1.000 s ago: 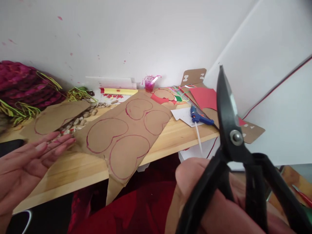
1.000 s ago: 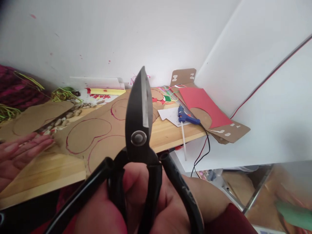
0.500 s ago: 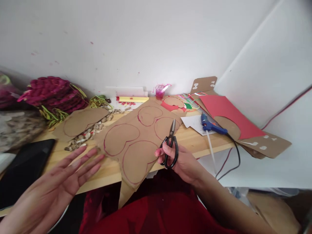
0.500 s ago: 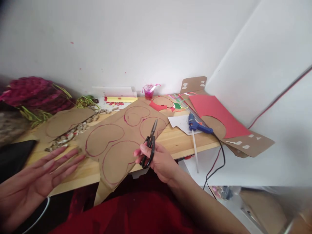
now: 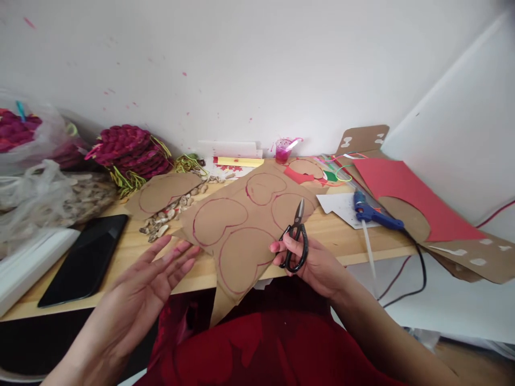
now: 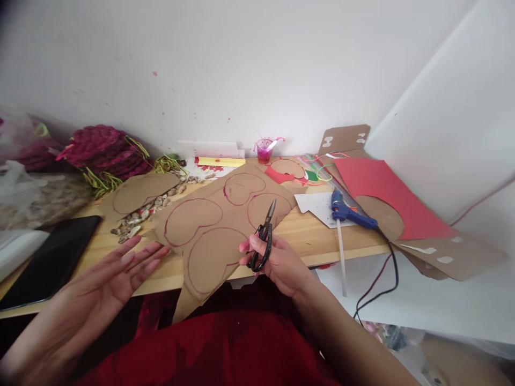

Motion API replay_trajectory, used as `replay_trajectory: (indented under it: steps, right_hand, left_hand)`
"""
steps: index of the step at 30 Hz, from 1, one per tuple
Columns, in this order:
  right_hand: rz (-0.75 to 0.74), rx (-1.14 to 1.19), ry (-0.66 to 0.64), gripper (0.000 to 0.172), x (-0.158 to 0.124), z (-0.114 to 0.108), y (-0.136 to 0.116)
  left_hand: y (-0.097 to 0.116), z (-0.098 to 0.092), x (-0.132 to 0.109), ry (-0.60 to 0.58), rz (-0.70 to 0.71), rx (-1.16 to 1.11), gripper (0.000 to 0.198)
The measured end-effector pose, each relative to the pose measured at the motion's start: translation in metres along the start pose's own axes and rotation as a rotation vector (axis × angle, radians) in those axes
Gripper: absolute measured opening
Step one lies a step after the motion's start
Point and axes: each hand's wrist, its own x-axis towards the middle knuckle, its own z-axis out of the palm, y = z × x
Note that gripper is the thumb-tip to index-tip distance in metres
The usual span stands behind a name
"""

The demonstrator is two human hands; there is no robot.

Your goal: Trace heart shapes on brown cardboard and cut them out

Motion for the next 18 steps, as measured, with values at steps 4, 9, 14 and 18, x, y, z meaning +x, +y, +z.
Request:
replay_trajectory:
  steps: [4, 9, 14, 18]
  right_hand:
    - [0.006, -0.004, -0.024, 0.041, 0.001, -0.002, 0.001]
    - [0.006, -0.033, -0.045, 0.039, 0.002, -0.007, 0.004]
    - [-0.012, -0.038, -0.057, 0.044, 0.001, -0.005, 0.003]
    - [-0.052, -0.047, -0.064, 0.044, 0.002, -0.004, 0.008]
  left_hand:
    - [-0.004, 0.005, 0.004, 0.029, 0.058, -0.053, 0.038]
    - [-0.016, 0.009, 0.011, -0.023, 0.068, -0.097, 0.023]
    - [-0.035, 0.038, 0.009, -0.149, 0.042, -0.049, 0.024]
    - [-0.046, 0.067, 0.009, -0.135, 0.068, -0.027, 0.033]
